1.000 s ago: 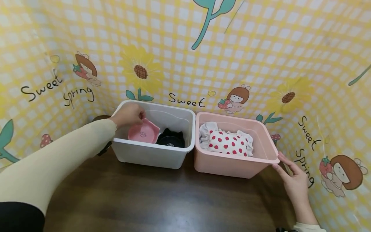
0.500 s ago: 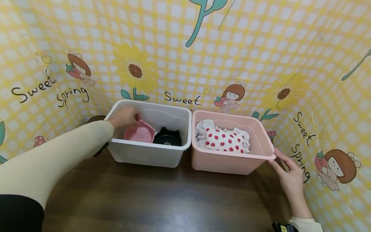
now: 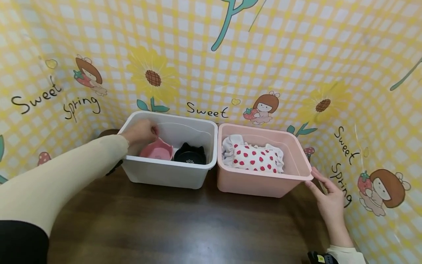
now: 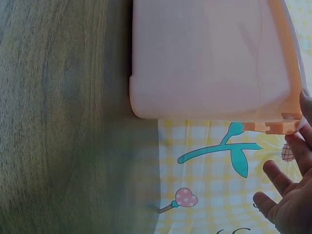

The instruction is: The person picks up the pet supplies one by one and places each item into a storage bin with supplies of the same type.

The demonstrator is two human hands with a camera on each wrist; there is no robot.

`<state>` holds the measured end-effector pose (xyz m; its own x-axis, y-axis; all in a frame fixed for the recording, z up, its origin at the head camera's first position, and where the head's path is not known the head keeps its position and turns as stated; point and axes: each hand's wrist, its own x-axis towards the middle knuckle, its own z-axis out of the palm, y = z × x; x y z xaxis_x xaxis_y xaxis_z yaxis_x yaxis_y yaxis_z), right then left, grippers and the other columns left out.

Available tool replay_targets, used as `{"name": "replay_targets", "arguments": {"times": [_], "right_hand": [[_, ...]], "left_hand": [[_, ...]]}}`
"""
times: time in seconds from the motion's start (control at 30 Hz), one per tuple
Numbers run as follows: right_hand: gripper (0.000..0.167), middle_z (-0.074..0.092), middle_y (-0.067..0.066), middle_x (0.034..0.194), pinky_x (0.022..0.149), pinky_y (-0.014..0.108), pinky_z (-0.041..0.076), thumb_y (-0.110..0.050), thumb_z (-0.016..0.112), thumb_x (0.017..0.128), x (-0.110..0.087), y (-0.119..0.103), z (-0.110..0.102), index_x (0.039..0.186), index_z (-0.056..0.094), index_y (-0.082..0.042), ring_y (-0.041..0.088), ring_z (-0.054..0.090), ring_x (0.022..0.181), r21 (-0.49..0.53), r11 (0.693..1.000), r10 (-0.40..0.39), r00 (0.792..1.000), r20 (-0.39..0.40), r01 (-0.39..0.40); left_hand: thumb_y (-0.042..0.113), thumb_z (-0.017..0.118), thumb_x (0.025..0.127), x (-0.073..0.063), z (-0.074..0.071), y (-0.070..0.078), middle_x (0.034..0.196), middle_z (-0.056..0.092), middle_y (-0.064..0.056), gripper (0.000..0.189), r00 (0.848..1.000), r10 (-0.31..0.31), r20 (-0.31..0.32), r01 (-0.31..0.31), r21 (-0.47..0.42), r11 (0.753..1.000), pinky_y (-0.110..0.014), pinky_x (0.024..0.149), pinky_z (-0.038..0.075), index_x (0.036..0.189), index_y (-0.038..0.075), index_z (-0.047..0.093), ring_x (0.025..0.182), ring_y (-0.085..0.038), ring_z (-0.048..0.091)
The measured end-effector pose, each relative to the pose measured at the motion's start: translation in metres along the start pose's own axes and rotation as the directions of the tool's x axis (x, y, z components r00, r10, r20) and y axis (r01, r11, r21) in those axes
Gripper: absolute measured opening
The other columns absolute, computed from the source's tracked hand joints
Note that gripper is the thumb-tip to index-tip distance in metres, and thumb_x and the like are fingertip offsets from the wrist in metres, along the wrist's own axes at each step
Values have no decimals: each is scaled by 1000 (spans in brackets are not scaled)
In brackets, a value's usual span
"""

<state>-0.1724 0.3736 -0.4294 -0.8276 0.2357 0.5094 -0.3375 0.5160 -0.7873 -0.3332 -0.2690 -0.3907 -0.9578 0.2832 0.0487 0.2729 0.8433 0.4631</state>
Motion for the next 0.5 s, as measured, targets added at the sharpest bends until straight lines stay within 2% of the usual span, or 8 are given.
{"name": "replay_targets", "arguments": {"times": [0.17,0.3,0.37,0.5], "right_hand": [[37,68,5,133,104,10,41,0,81,86,2,-2,-3,121,74,-1,-3,61,122,-1,1000,21,1000,11,-21],[37,67,7,135,104,10,40,0,80,86,5,0,-4,122,73,-2,-3,60,124,-21,999,31,999,20,-31],[37,67,7,135,105,10,40,0,80,86,5,1,-4,122,73,-1,-4,59,125,-36,999,37,999,18,-37],[37,66,8,136,105,9,38,0,80,87,4,2,-2,123,73,-1,-6,58,125,-68,997,42,999,25,-41]], "left_hand": [[8,74,85,0,-6,4,90,75,-10,11,998,58,-36,-58,4,998,-43,80,55,94,2,76,84,-25,68],[7,75,89,-5,-11,12,98,76,-14,15,998,54,-35,-57,-91,994,-48,88,57,101,0,75,94,-30,72],[8,76,90,-10,-14,16,100,76,-14,17,997,54,-48,-60,-136,989,-47,88,57,104,-1,74,96,-30,73],[17,78,92,-24,-23,23,102,76,-10,23,997,19,-74,-34,-205,978,-32,82,56,109,2,73,95,-23,71]]}}
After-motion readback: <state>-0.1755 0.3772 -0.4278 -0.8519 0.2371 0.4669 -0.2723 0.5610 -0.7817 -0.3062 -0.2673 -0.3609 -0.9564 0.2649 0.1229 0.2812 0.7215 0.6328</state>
